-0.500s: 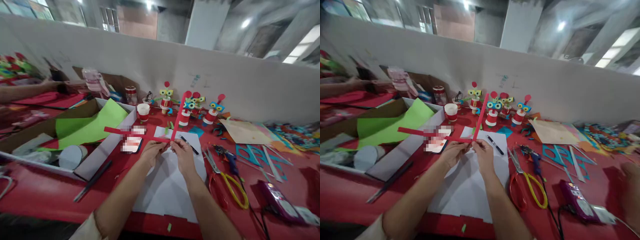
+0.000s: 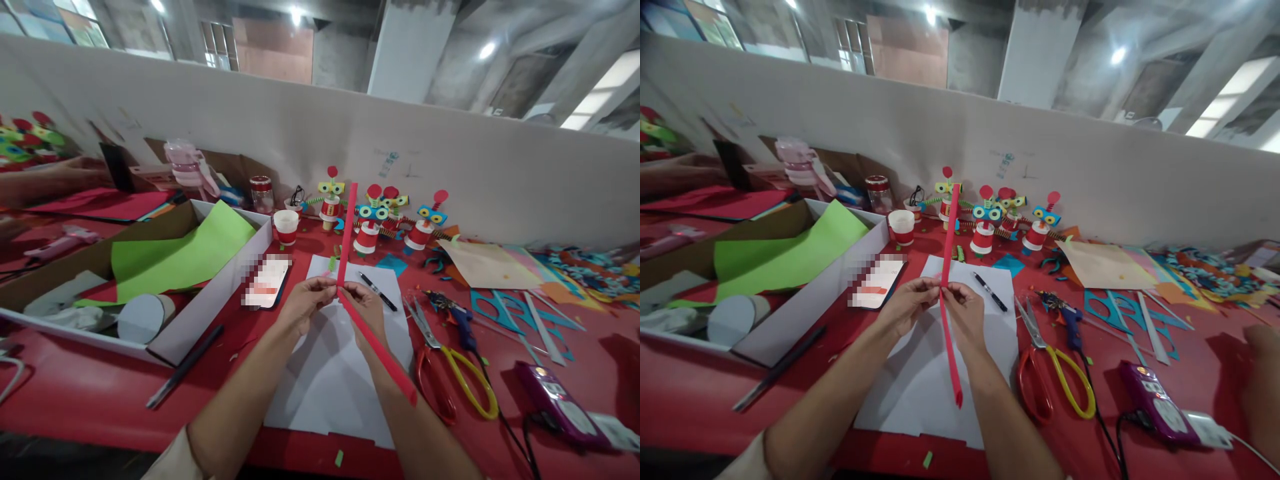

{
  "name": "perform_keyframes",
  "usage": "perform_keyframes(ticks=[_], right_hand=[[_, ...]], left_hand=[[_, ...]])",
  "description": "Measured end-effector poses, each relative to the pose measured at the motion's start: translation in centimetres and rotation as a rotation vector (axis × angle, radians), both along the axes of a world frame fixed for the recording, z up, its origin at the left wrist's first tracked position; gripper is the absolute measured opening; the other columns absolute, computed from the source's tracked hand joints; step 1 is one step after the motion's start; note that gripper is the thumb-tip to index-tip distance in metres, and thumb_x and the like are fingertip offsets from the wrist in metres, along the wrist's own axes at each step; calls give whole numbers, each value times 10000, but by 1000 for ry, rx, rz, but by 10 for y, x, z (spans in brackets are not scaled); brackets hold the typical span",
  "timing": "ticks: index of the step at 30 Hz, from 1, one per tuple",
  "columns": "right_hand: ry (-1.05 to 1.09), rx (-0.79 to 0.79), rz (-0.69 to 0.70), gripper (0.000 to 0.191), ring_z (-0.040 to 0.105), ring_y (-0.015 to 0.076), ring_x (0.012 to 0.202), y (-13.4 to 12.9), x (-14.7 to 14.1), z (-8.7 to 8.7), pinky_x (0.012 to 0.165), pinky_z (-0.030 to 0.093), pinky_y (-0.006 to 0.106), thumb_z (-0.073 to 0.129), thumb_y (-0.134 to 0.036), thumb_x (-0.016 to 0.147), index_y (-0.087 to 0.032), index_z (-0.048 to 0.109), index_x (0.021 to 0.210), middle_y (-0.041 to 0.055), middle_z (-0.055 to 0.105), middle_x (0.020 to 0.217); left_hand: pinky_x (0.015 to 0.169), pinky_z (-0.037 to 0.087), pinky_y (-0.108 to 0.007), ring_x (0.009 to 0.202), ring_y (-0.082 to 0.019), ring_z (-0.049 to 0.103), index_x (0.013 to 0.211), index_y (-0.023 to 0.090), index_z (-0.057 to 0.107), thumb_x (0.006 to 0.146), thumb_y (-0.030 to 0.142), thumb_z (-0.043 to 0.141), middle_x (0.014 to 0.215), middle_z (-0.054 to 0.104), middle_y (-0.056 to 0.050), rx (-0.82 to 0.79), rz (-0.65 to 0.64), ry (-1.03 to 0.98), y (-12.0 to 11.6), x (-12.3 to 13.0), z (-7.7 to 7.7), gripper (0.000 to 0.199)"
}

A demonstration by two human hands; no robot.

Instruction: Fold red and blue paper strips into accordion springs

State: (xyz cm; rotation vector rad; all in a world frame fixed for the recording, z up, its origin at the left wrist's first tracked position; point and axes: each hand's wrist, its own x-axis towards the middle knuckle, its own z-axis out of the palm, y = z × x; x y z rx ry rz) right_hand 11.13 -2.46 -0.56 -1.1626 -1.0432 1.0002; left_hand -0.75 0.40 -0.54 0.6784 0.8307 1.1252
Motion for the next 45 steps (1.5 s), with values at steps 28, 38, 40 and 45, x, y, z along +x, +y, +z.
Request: perform_keyframes(ticks=[28,38,40,45], right_hand=[[-367,114,-46,208,611,187,701,0,5,-4,650,487,306,564,-341,797,-192,706,822,49,691,780],[-193,30,-36,193,638,193,665,2,3,-7,609,496,294,622,-346,752,-181,703,810,31,703,689],[-176,36,-48,185,636,191,659,2,3,-6,611,496,292,622,-347,749,-179,698,772,29,701,682],[-225,60,-68,179,621,182,658,0,4,-3,631,488,291,615,-340,760,-175,684,775,31,693,697]], left_hand=[[625,407,-244,575,-92,490,672,153,693,568,396,798,608,602,2,100,-1,37,-5,4,3,284],[656,412,-254,591,-98,510,632,149,689,542,321,810,604,605,3,111,52,48,-9,8,7,229],[658,414,-257,587,-97,508,629,151,680,534,322,816,603,603,6,98,51,52,-10,9,8,238],[671,414,-257,608,-102,515,654,157,683,544,332,811,619,610,6,133,28,63,-8,10,4,243]])
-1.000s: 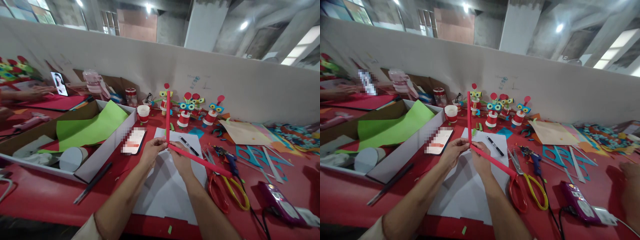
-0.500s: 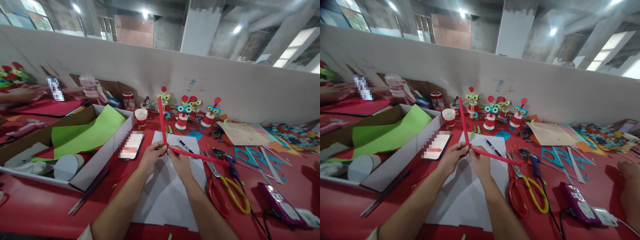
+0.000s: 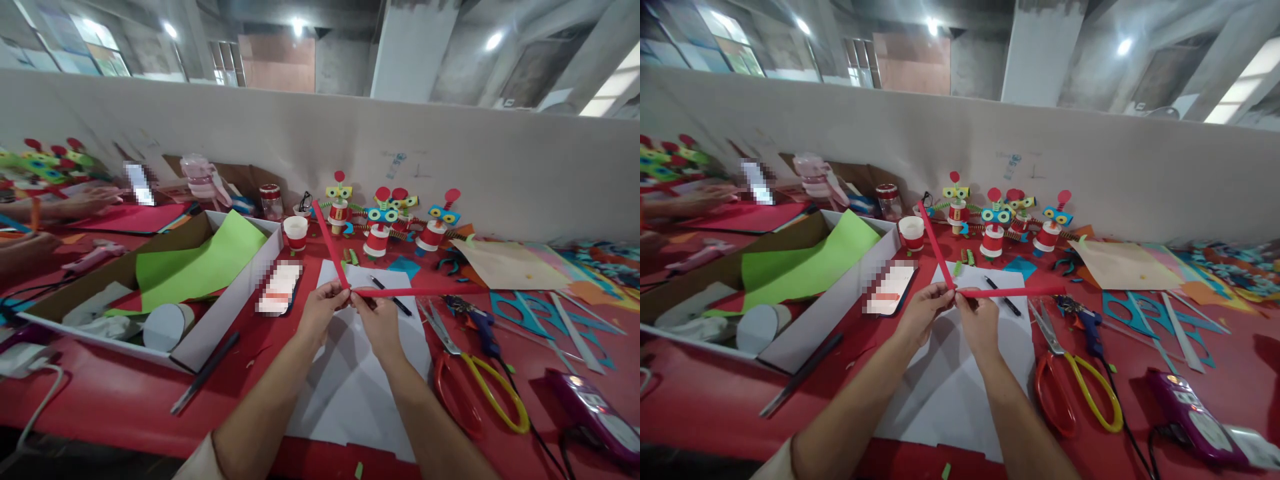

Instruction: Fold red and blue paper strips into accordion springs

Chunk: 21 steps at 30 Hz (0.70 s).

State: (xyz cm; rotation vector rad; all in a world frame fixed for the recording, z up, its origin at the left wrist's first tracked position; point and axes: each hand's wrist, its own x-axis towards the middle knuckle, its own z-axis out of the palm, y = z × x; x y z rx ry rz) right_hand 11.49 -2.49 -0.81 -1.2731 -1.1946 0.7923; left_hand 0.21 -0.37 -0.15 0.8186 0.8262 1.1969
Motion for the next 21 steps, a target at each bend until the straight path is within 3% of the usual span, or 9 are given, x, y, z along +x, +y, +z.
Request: perform_keyframes(ticks=[9,16,21], right_hand=[[-14,5,-35,179,608,186,610,0,-1,1,591,476,293,597,-357,752,-185,645,744,30,684,656],[-154,32,-42,156,572,165,562,-3,-1,2,557,453,272,571,-317,777,-193,644,718,13,652,608],[-42,16,-55,193,600,185,612,2,2,-5,592,473,293,605,-365,760,-182,663,737,31,676,652]], left_hand=[[632,375,-257,584,-106,479,591,151,655,548,394,791,571,591,0,6,-4,90,2,0,-4,282],[582,329,-252,533,-100,436,530,168,619,519,429,790,507,548,12,-22,64,142,1,3,-5,312],[598,345,-252,567,-106,458,601,169,663,527,445,793,558,563,13,5,32,111,0,5,-4,314]])
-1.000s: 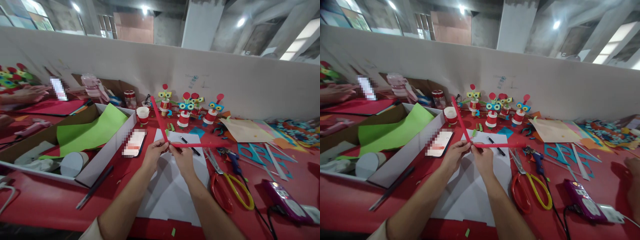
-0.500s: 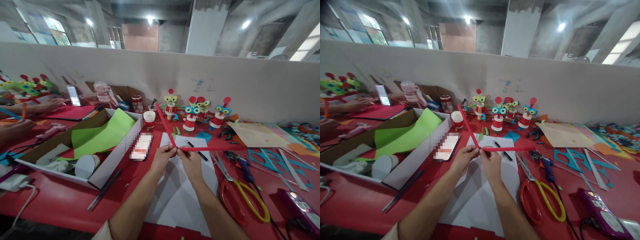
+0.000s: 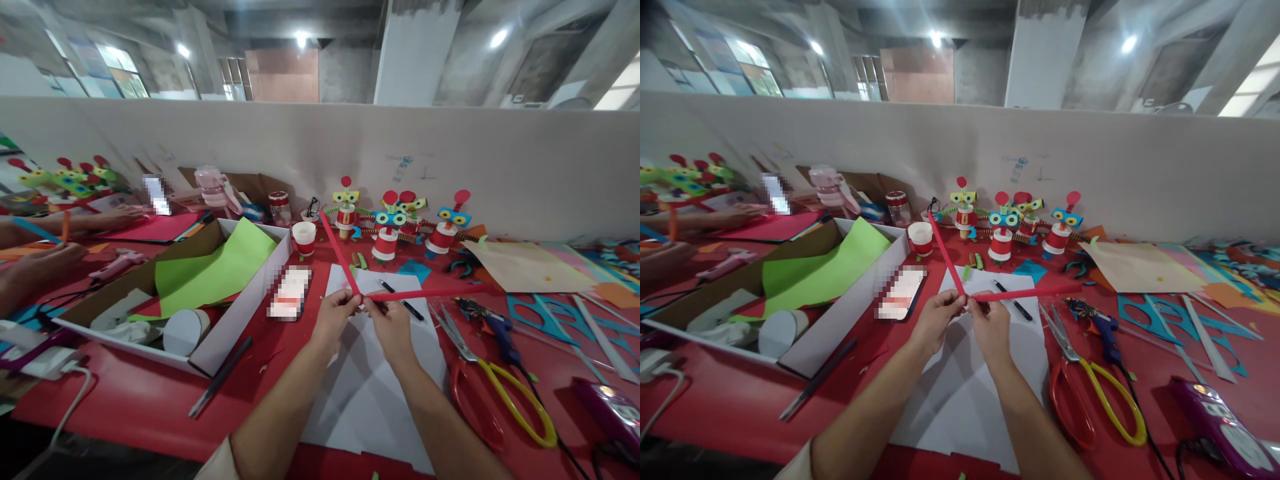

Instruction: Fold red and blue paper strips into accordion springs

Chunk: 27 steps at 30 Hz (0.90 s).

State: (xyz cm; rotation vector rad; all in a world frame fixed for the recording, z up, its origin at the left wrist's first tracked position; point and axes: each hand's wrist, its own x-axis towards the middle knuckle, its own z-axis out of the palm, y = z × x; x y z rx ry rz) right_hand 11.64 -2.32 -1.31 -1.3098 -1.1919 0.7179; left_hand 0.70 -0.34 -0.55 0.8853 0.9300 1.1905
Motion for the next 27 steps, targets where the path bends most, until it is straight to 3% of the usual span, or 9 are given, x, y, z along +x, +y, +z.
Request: perform_keyframes(ticks=[3,8,21,27], right_hand=[[29,-16,-34,216,607,194,627,1,1,0,609,479,310,621,-387,746,-177,672,748,43,687,684],[23,-19,-51,236,624,209,656,0,1,3,638,491,327,623,-403,745,-172,669,775,56,688,705],[6,-56,-47,227,640,207,621,-4,-3,2,608,485,315,632,-392,726,-170,673,747,56,708,672],[-105,-19,-88,184,612,195,615,-5,-2,6,620,469,317,595,-358,755,-182,646,761,31,665,634]], left_hand=[[618,362,-258,586,-112,479,663,158,706,539,441,792,585,583,2,-5,-69,-14,-1,0,3,321],[635,373,-261,593,-109,483,644,149,708,538,392,804,601,594,-5,4,-80,-54,-1,-1,3,281],[554,301,-261,501,-96,399,436,181,582,523,364,786,444,504,26,-12,90,118,1,-4,1,287],[574,329,-255,548,-107,462,574,170,644,580,355,757,533,545,16,17,-26,61,-2,-2,3,217]])
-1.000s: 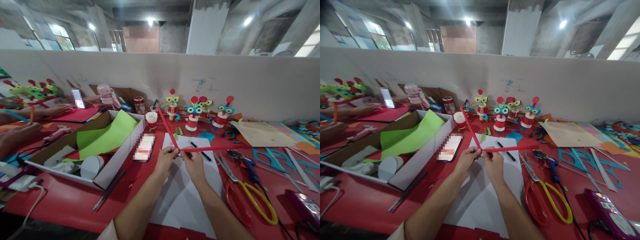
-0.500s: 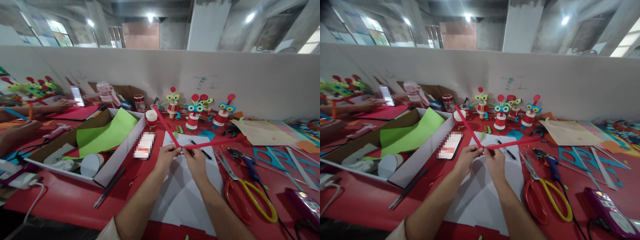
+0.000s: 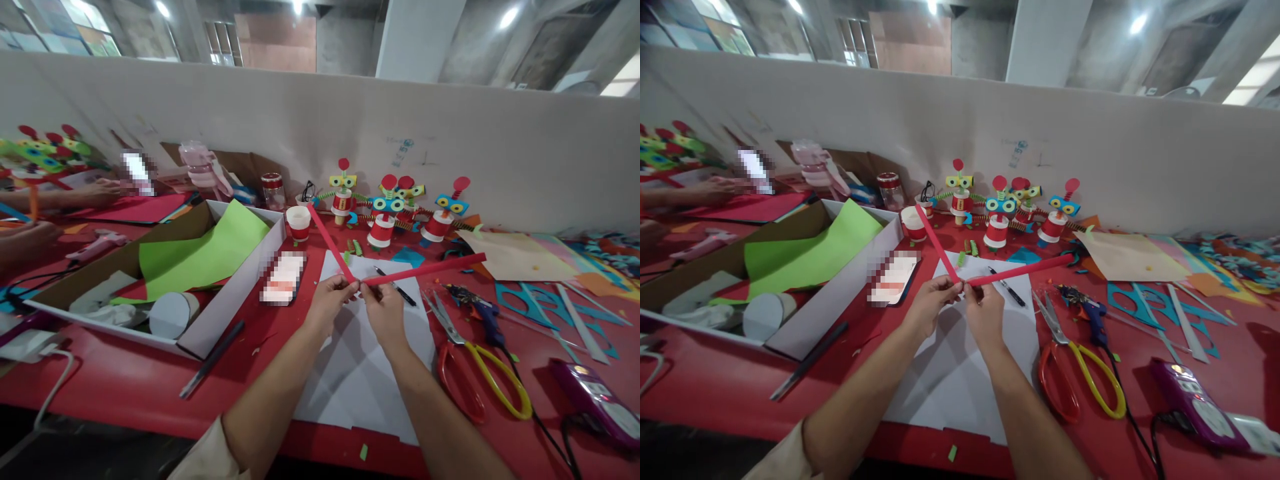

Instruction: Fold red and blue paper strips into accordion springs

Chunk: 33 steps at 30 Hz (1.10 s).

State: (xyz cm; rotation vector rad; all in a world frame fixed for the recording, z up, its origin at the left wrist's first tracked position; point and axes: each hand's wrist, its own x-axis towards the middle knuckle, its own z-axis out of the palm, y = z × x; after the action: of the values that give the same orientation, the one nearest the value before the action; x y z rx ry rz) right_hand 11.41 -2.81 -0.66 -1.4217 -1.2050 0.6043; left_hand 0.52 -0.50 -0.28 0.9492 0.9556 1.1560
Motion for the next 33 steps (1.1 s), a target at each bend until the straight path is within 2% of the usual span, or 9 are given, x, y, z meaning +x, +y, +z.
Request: perform_keyframes(ticks=[3,8,14,17,22,26,30,33], right_hand=[[33,1,-8,182,604,189,624,1,1,0,620,470,314,589,-357,762,-182,638,781,30,662,661],[124,-9,18,198,613,197,646,4,3,-4,640,479,324,603,-366,747,-176,640,787,40,669,687],[130,-23,25,195,596,178,622,1,-3,-6,610,451,299,624,-376,739,-183,643,751,20,669,664],[144,-31,36,194,600,179,633,0,-5,-7,613,446,298,623,-378,741,-186,638,756,20,670,672],[214,-31,-7,196,574,170,634,3,-2,-7,620,434,302,631,-384,738,-189,621,756,3,637,663],[325,30,25,164,520,134,590,3,-2,-4,572,396,269,603,-357,771,-198,578,741,-32,581,641],[345,36,38,150,503,126,587,1,-4,-2,564,384,263,589,-339,785,-200,559,741,-37,565,645],[277,29,41,152,519,137,616,-2,-6,-2,590,401,271,578,-345,797,-201,561,750,-28,577,659]], left_hand=[[594,352,-259,574,-117,490,591,165,644,597,367,754,547,549,9,25,10,-8,-2,2,2,230],[610,370,-268,570,-111,478,578,159,627,584,377,765,550,534,9,-23,-23,-69,-3,2,6,258],[572,342,-257,511,-95,436,490,166,569,554,397,770,464,486,42,-17,124,63,-1,3,2,313],[561,337,-256,488,-86,418,476,167,559,563,388,765,451,470,51,-28,153,77,0,3,2,315],[568,349,-252,524,-98,475,541,162,593,608,339,735,505,528,33,7,25,19,-2,2,7,237],[605,384,-251,576,-106,520,626,146,640,605,312,741,576,594,4,26,-65,-77,-6,3,10,195],[602,392,-248,581,-106,525,656,149,652,624,294,727,587,602,3,14,-60,-110,-7,5,10,167],[588,396,-250,563,-107,520,632,150,651,604,259,714,565,593,10,29,2,-97,-5,6,7,128]])
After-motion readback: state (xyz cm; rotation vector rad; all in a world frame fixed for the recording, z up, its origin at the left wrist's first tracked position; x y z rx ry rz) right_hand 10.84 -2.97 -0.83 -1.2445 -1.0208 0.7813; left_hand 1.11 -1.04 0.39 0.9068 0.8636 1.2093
